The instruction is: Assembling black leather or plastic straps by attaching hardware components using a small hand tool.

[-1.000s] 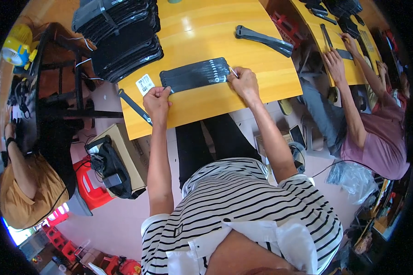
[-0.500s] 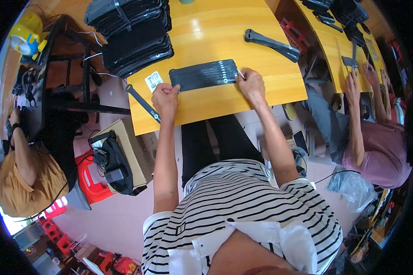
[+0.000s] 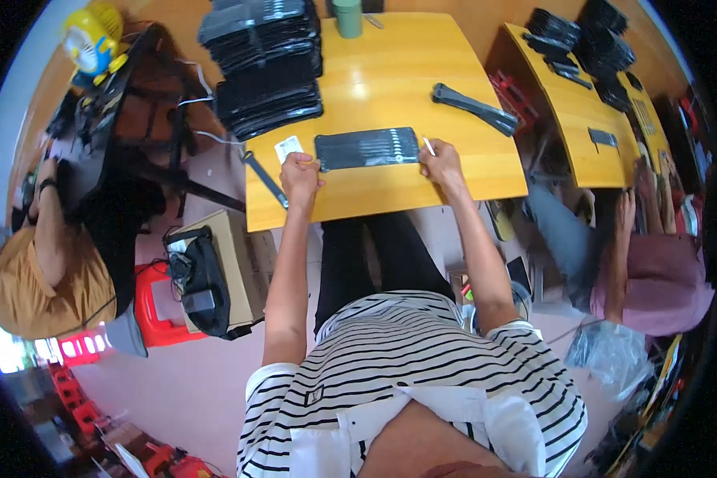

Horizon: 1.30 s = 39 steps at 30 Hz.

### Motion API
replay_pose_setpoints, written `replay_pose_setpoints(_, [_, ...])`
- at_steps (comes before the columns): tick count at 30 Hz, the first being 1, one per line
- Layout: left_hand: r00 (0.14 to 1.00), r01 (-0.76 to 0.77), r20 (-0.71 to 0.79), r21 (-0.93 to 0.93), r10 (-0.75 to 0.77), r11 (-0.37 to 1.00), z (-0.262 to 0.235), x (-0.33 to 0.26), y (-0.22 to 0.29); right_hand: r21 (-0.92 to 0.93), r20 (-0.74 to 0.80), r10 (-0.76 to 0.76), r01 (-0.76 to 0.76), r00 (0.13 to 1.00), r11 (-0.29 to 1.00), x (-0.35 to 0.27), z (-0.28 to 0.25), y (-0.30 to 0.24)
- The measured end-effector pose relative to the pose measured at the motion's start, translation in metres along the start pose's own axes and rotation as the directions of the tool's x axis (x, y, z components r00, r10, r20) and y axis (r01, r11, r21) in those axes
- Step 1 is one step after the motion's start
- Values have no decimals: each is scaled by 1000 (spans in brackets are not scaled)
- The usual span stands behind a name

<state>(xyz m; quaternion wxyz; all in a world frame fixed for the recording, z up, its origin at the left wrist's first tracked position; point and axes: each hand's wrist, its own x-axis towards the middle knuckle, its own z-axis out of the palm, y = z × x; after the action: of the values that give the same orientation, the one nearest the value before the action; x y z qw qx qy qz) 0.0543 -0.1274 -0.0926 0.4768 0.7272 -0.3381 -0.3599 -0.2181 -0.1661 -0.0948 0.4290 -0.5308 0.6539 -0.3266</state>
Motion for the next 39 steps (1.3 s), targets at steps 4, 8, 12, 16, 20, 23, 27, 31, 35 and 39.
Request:
replay_pose_setpoints(4, [985, -130, -117, -26, 126, 991, -44, -6, 3, 250, -34, -176, 179, 984, 952, -20, -13, 13])
replay_pose_setpoints(8, [862, -165, -413, 320, 294, 933, -100, 23, -14, 198, 24, -157, 149, 987, 969, -57, -21, 8])
replay_pose_setpoints(12, [851, -68, -431, 475, 299, 877, -108, 87, -41, 300, 69, -214, 185, 974, 936, -84, -5, 7])
replay_pose_setpoints(16, [985, -82, -146, 90, 94, 993, -125, 133, -92, 240, 208, -213, 161, 955, 957, -99, 8, -4])
replay_pose_setpoints(20, [978, -170, -151, -185, 143, 968, -117, 87, -45, 172, 173, -177, 147, 969, 974, -112, 4, -4])
replay_pose_setpoints(23, [991, -130, -67, -237, 117, 963, -129, 44, -14, 124, 179, -255, 236, 950, 964, -110, 17, -16])
replay_pose_setpoints(27, [976, -125, 118, -394, 185, 910, -111, -60, 38, 91, 87, -627, 621, 774, 779, -126, 47, -77])
replay_pose_setpoints(31, [949, -51, 233, -554, 213, 831, -85, -124, 56, 276, 249, -637, 577, 730, 769, -141, 67, -97])
replay_pose_setpoints(35, [971, -12, 184, -610, 156, 792, -85, -122, 34, 208, 623, -371, 312, 688, 927, -128, 43, -64])
replay_pose_setpoints(39, [968, 90, 235, -642, 83, 762, -81, -120, 18, 202, 651, -194, 79, 734, 976, -122, 3, -46])
